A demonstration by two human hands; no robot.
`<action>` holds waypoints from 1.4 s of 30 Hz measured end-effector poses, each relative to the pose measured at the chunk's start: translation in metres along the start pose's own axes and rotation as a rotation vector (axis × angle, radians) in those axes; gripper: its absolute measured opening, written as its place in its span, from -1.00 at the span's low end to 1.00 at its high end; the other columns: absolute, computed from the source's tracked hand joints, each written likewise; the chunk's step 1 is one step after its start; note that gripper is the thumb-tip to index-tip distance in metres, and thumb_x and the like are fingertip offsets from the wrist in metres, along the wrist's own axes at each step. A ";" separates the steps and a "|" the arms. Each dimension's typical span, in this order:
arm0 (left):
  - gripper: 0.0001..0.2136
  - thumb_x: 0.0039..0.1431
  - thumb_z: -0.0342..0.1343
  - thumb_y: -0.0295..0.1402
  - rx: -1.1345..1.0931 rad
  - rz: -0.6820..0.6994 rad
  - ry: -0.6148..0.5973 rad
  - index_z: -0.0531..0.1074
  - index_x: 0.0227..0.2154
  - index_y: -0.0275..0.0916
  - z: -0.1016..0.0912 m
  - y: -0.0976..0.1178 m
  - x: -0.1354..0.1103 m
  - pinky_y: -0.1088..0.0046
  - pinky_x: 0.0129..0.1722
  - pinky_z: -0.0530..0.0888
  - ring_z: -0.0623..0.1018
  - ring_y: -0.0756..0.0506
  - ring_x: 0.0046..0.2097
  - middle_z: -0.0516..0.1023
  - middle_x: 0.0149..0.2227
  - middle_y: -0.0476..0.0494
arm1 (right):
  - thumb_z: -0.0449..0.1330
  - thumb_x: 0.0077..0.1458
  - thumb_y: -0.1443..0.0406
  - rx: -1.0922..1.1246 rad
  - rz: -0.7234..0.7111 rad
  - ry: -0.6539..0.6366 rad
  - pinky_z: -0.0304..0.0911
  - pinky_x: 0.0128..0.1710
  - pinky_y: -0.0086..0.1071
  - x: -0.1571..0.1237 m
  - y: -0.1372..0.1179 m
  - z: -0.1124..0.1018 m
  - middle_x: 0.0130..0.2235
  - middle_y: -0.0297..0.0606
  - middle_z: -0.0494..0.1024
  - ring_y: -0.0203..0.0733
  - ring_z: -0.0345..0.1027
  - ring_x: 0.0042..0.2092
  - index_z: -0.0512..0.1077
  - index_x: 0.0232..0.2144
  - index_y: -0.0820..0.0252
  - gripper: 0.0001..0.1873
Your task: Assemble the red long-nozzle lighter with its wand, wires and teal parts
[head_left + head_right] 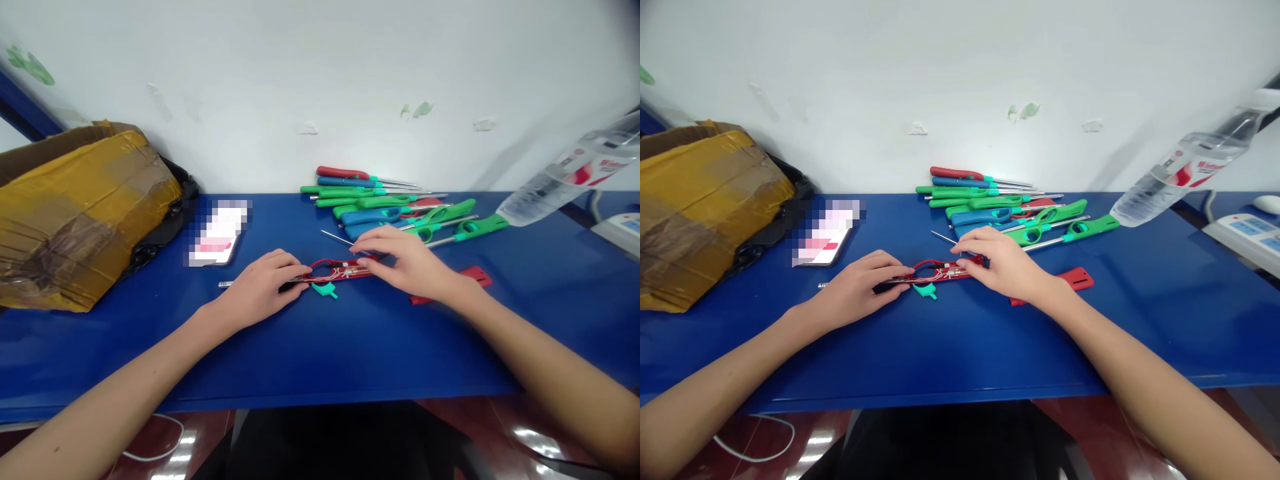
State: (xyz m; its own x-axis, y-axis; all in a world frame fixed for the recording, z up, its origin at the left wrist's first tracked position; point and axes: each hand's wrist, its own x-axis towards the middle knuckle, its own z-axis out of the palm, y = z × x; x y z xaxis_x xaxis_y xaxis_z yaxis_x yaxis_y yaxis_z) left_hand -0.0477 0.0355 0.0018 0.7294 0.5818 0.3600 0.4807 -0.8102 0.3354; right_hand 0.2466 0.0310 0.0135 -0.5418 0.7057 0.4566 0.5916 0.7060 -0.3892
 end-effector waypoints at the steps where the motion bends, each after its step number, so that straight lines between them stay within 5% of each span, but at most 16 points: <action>1: -0.77 0.34 0.04 -0.34 0.006 0.000 -0.009 0.51 -0.04 -0.26 -0.001 0.000 0.000 0.32 -0.16 0.53 0.51 -0.13 -0.13 0.56 -0.17 -0.22 | 0.19 0.21 0.29 -0.002 -0.015 -0.029 0.41 -0.08 -0.15 -0.001 0.003 -0.004 -0.10 -0.13 0.58 -0.04 0.45 -0.07 0.58 -0.15 0.10 -0.80; 6: -0.76 0.34 0.04 -0.32 0.012 -0.008 -0.040 0.51 -0.03 -0.25 -0.003 -0.003 0.000 0.31 -0.15 0.52 0.51 -0.13 -0.13 0.55 -0.16 -0.21 | 0.21 0.22 0.27 -0.036 -0.069 -0.161 0.36 -0.01 -0.12 -0.007 0.012 -0.010 -0.14 -0.16 0.60 -0.03 0.43 -0.03 0.61 -0.19 0.07 -0.82; 21: -0.75 0.33 0.04 -0.30 -0.004 -0.037 -0.045 0.53 -0.05 -0.24 -0.005 -0.004 0.001 0.30 -0.17 0.53 0.52 -0.14 -0.13 0.55 -0.16 -0.21 | 0.08 0.31 0.32 -0.096 -0.182 -0.191 0.37 -0.09 -0.12 -0.007 0.004 -0.005 -0.19 -0.13 0.62 -0.05 0.41 -0.11 0.55 -0.05 0.17 -0.72; 31: -0.76 0.32 0.07 -0.35 -0.016 -0.036 -0.065 0.53 -0.03 -0.24 -0.006 -0.007 -0.003 0.29 -0.15 0.51 0.50 -0.14 -0.12 0.53 -0.16 -0.20 | 0.12 0.28 0.32 -0.057 -0.128 -0.227 0.33 0.02 -0.13 -0.008 -0.003 -0.006 -0.10 -0.14 0.58 -0.04 0.40 -0.01 0.53 -0.04 0.12 -0.74; 42: -0.77 0.34 0.04 -0.37 -0.048 0.001 -0.083 0.52 -0.04 -0.23 -0.006 0.001 -0.002 0.30 -0.11 0.49 0.48 -0.13 -0.11 0.54 -0.17 -0.20 | 0.15 0.23 0.39 0.022 -0.072 -0.048 0.37 -0.11 -0.21 -0.001 -0.013 0.008 -0.14 -0.08 0.58 -0.08 0.44 -0.12 0.49 -0.04 0.24 -0.73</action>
State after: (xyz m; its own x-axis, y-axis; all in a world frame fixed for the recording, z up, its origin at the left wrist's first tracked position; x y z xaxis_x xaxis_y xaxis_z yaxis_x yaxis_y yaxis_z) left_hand -0.0515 0.0337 0.0066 0.7690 0.5710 0.2874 0.4570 -0.8055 0.3773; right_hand 0.2349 0.0215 0.0114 -0.6107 0.6550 0.4451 0.5372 0.7556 -0.3748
